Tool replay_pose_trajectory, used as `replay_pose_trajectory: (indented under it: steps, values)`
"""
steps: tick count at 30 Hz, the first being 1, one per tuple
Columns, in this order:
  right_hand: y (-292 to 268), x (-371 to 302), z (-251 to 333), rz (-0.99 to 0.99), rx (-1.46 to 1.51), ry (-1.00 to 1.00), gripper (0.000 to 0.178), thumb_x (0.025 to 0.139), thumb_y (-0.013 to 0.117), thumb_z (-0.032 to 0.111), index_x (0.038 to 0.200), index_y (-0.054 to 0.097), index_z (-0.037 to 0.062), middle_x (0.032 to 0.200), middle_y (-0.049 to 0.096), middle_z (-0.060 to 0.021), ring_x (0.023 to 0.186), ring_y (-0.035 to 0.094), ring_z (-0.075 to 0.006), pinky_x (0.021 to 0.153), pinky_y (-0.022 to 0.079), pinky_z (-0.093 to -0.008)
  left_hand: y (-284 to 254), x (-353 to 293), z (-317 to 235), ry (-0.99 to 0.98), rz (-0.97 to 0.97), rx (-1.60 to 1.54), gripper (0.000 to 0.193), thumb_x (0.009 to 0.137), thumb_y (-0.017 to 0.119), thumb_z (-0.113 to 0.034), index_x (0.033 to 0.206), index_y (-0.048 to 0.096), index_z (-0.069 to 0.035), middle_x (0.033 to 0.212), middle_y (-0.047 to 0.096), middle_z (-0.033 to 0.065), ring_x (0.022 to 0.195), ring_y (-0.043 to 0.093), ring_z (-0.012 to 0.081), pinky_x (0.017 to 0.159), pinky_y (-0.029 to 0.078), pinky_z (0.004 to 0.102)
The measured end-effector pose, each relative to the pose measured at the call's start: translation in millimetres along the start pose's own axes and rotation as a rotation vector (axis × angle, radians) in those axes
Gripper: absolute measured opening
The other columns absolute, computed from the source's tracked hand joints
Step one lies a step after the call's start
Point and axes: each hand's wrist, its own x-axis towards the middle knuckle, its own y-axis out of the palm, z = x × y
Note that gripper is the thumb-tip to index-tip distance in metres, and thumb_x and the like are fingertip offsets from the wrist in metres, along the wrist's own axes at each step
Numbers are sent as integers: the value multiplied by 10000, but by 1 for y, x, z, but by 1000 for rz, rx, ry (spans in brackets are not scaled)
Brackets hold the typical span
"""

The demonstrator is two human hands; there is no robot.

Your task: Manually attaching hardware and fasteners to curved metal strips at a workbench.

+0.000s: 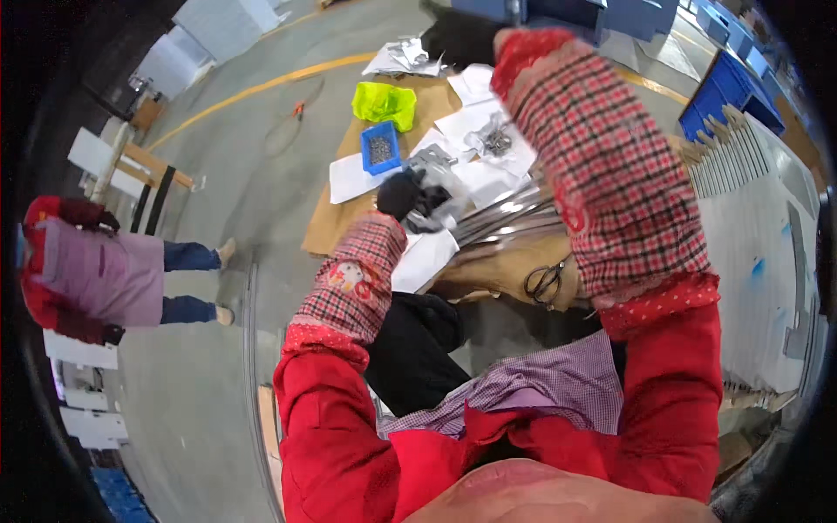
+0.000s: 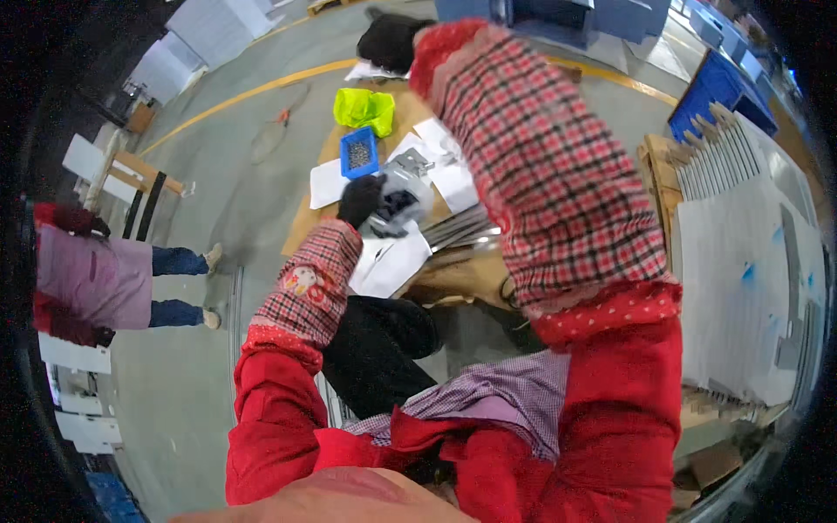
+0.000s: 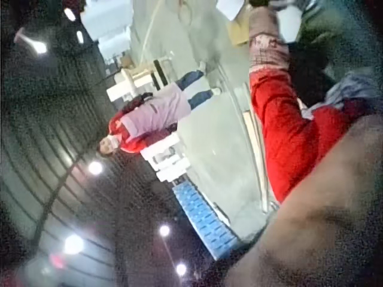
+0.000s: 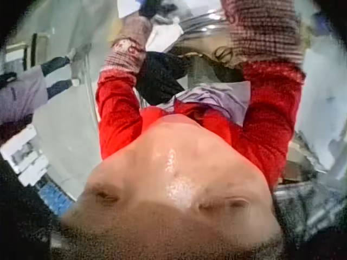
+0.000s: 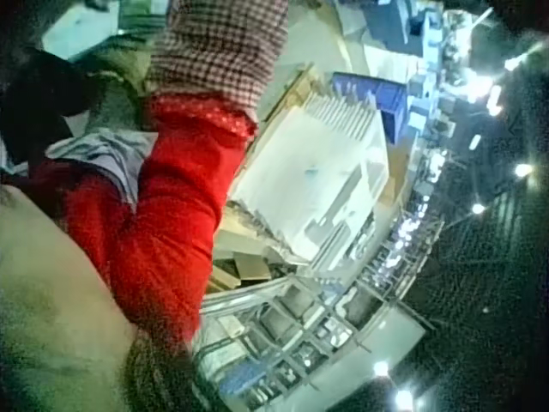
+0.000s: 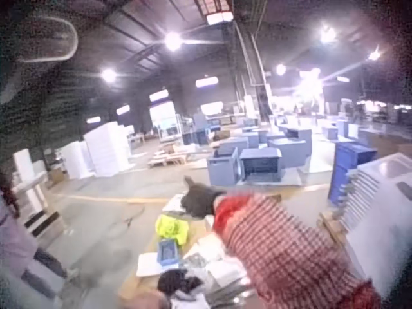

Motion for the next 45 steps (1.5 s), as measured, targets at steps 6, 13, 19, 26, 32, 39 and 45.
replay_pose_trajectory:
  steps: [6,13,19,26,32,39,45]
  values:
    - [-64,-94,-56,-513,-167,-209,563,810,506,56,1346,348,124,699,591,-59,518,488,-143,428,379,-240,-127,95,22,-109,-137,258,543,883,359,-489,931,644,-30,864,643,189,810,597,356,723,452,436]
    - [-27,-75,-170,-792,-30,-391,300,838,531,91,1139,524,85,724,588,-27,557,507,-119,440,384,-224,-137,107,74,-104,-277,301,381,844,456,-397,874,629,-59,825,640,171,750,582,371,674,453,445]
    - [-24,1,-283,-626,-354,-537,277,792,537,76,1064,589,61,689,589,-36,508,511,-153,520,440,-277,-145,124,106,124,-312,498,323,834,512,-323,981,609,-52,927,637,145,812,599,338,719,472,402]
    - [41,14,-226,-783,-719,-191,379,767,517,119,1142,539,73,874,632,-128,704,587,-232,643,476,-301,-156,106,35,-8,-386,463,291,829,540,-234,1039,578,-37,978,626,125,859,604,290,765,477,357]
    - [17,67,-224,-1244,-1457,-709,314,743,539,165,1052,594,141,1053,605,-78,889,573,-279,722,457,-376,-151,105,7,261,-631,445,271,830,489,-244,1026,574,-77,929,626,147,836,592,345,697,466,414]
    - [30,103,-195,-1160,-1679,-543,281,713,545,222,979,579,137,1015,574,-88,892,539,-282,727,432,-407,-124,73,14,471,-360,454,318,858,460,-165,1163,514,-96,1096,564,145,927,569,299,749,470,402]
    - [42,120,-182,-1259,-1728,-847,226,724,528,219,922,562,117,922,555,-86,842,518,-280,722,417,-428,-135,79,65,325,-470,889,399,870,451,-166,1265,447,-107,1237,497,141,1007,548,295,836,457,402]
